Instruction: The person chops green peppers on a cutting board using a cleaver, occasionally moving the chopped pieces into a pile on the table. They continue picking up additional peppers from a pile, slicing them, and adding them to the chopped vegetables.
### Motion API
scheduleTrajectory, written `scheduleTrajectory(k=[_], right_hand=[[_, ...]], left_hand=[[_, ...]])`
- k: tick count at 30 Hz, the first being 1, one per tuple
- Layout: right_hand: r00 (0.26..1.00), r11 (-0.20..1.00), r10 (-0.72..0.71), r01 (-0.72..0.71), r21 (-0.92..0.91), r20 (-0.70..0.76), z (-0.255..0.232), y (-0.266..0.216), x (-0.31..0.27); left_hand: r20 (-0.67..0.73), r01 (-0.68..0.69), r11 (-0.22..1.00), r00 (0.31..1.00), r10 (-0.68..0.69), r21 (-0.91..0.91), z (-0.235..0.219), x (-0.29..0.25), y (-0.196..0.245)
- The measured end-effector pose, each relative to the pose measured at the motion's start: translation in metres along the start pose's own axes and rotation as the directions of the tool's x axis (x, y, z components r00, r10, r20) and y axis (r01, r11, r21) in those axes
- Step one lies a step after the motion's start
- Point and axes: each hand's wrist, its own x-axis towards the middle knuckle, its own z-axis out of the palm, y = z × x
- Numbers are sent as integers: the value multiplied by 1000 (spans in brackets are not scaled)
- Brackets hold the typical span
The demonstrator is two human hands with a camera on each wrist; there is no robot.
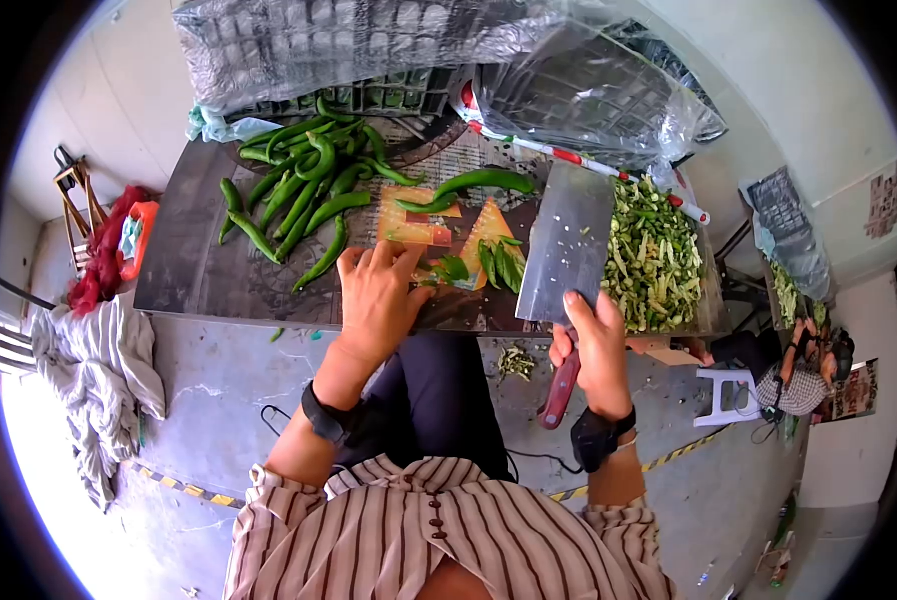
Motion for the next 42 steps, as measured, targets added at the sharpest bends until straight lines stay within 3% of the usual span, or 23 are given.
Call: scheduleTrajectory(k=[4,9,12,15,19,21,24,27,34,40,42], right_hand=[[998,994,-4,9,104,-55,-10,7,-13],[994,989,32,-16,147,-107,-24,15,-23],[989,989,32,-10,147,-147,-30,21,-26],[987,989,32,-9,147,-157,-32,23,-28],[991,982,30,-4,191,-133,-30,28,-25],[993,975,25,0,220,-112,-30,31,-23],[998,959,41,-24,282,-53,-22,33,-18],[998,938,22,-39,343,51,-11,36,-14],[992,931,50,-88,354,116,-2,37,-16],[989,933,121,-141,332,82,10,28,-24],[989,926,121,-145,349,87,13,28,-23]], left_hand=[[66,-55,998,996,57,-34,21,12,-6],[141,-75,996,987,81,-49,58,27,20],[95,-176,981,978,183,-80,68,34,33],[14,-178,981,984,179,-74,54,29,38],[-85,-46,992,996,36,-114,10,10,11],[-158,-7,997,987,-5,-74,-9,0,-17],[-226,173,980,963,-147,100,-35,-9,-38],[-211,212,959,962,-172,186,-39,-10,-51],[-137,287,951,953,-272,111,-33,-8,-59],[-122,216,976,968,-219,-39,-29,-8,-46],[-67,27,999,997,-30,-41,-26,-7,-38]])
